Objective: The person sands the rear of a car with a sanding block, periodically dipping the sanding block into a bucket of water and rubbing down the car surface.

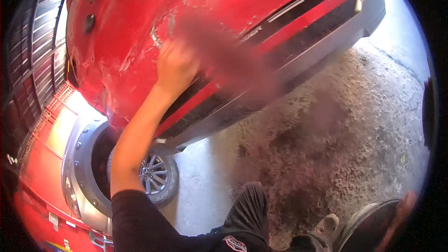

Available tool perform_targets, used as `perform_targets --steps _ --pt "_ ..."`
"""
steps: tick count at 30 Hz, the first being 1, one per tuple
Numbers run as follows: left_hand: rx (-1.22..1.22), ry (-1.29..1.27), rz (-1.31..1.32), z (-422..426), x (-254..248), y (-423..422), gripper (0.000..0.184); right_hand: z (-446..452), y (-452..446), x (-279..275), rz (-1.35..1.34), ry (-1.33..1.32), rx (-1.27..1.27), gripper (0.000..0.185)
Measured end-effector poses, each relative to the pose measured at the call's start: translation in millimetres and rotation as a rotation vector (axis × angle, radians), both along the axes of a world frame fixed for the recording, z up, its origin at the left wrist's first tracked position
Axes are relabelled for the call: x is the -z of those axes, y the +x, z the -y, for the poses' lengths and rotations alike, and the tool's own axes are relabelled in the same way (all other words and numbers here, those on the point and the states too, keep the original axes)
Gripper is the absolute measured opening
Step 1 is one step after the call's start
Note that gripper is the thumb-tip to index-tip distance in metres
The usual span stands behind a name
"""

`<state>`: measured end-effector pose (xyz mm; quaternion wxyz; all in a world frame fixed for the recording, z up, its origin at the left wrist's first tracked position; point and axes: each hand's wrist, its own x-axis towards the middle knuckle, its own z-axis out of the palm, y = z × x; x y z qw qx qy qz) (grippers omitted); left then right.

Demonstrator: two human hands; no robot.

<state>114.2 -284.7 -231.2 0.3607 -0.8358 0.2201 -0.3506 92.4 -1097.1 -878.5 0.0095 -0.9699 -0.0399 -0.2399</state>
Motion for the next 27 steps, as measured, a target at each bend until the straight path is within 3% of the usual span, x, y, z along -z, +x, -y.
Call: perform_targets --steps 4,5,7,10,15,17,19,20,22,27 --pt "0.063 -0.03 -0.049 38.5 -2.5 33.2 0.021 4.1 7.5 -8.1 0.023 -0.009 -0.016 0.034" --pt "0.035 -0.148 -0.046 24.2 1.3 21.4 0.021 -2.1 3.0 -16.7 0.099 -0.025 -0.043 0.033" --pt "0.036 -0.004 -0.002 -7.4 1.1 -17.7 0.021 -15.6 -13.4 -17.0 0.11 0.003 -0.056 0.032" --pt "-0.079 -0.101 -0.015 -8.6 3.5 -38.7 0.02 -13.6 -9.0 -3.0 -0.036 0.104 -0.031 0.031" --pt "0.122 -0.038 -0.044 36.1 -2.0 37.8 0.023 11.9 6.0 -1.7 -0.176 0.098 -0.085 0.03" --pt "0.074 -0.045 -0.02 40.4 8.7 28.7 0.025 -16.4 6.0 -32.3 0.139 0.001 -0.123 0.029" --pt "0.029 0.047 0.011 6.0 17.3 -4.4 0.026 -51.1 -4.2 -69.2 0.145 0.025 -0.055 0.028" --pt "0.023 0.029 0.0 -2.9 21.4 -12.9 0.026 -58.6 -7.1 -80.3 0.001 0.092 0.019 0.028" --pt "0.007 -0.009 -0.023 -2.3 23.0 -22.0 0.027 -62.4 -13.7 -71.9 -0.111 0.188 0.086 0.028" --pt "0.013 0.069 -0.049 48.7 18.7 32.0 0.02 -26.8 -0.7 -37.7 -0.053 0.215 -0.013 0.03"
